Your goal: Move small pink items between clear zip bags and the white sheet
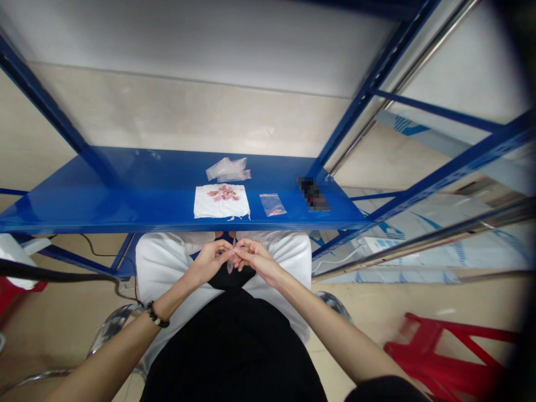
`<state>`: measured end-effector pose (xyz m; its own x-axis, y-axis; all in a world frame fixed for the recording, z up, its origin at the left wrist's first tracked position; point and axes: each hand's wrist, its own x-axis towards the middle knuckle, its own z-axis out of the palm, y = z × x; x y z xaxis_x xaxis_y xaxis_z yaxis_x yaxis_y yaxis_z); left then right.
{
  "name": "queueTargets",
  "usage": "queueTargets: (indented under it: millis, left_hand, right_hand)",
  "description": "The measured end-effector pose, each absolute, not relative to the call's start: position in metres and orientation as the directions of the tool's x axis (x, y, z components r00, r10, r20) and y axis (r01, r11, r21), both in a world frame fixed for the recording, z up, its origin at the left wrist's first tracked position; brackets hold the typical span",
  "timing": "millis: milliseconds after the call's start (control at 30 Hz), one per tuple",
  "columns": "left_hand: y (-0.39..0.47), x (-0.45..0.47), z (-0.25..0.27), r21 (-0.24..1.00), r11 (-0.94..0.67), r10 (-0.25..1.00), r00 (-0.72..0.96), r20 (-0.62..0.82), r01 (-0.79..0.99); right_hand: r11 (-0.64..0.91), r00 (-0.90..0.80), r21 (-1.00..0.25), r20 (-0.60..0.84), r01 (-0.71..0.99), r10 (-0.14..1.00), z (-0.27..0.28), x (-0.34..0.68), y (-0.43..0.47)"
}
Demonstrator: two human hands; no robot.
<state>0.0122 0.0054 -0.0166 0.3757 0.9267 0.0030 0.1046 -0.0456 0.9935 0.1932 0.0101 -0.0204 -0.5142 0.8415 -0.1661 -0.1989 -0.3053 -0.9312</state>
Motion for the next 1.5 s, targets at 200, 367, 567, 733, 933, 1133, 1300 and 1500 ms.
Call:
queueTargets:
  millis: [200,367,567,733,933,1133,1300,1500]
  left_hand:
    - [0.003,0.012,-0.015,0.99,-0.038,0.924,0.381,-0.017,0.135]
    - [0.004,0.012,-0.017,0.99,-0.048,0.932,0.362,-0.004,0.133]
    - [0.003,0.012,-0.015,0.973,-0.089,0.943,0.334,0.013,0.214]
    - [0.001,0.014,-0.013,0.989,-0.047,0.924,0.383,-0.012,0.143]
    - [0.001,0.016,-0.015,0.994,-0.02,0.917,0.399,-0.023,0.104]
    - [-0.001,0.017,-0.014,0.983,-0.075,0.92,0.392,0.003,0.168]
    - [-0.001,0.018,-0.015,0.956,-0.126,0.926,0.378,0.017,0.265]
    - [-0.003,0.019,-0.017,0.933,-0.159,0.935,0.354,0.037,0.324]
  right_hand:
    - [-0.293,-0.559,-0.944,-0.162,-0.153,0.813,-0.015,0.194,0.011]
    - [-0.275,-0.544,-0.943,-0.133,-0.187,0.828,-0.012,0.194,0.009]
    - [-0.213,-0.511,-0.962,-0.099,-0.171,0.854,-0.016,0.19,0.012]
    - [-0.138,-0.496,-0.979,-0.046,-0.15,0.867,-0.023,0.188,0.012]
    - [-0.116,-0.487,-0.988,-0.052,-0.102,0.872,-0.024,0.188,0.011]
    - [-0.077,-0.478,-0.996,-0.052,-0.034,0.877,-0.024,0.188,0.011]
    - [0.046,-0.454,-0.994,-0.004,0.099,0.891,-0.02,0.189,0.007]
    - [0.121,-0.445,-0.973,0.022,0.194,0.895,-0.019,0.191,0.006]
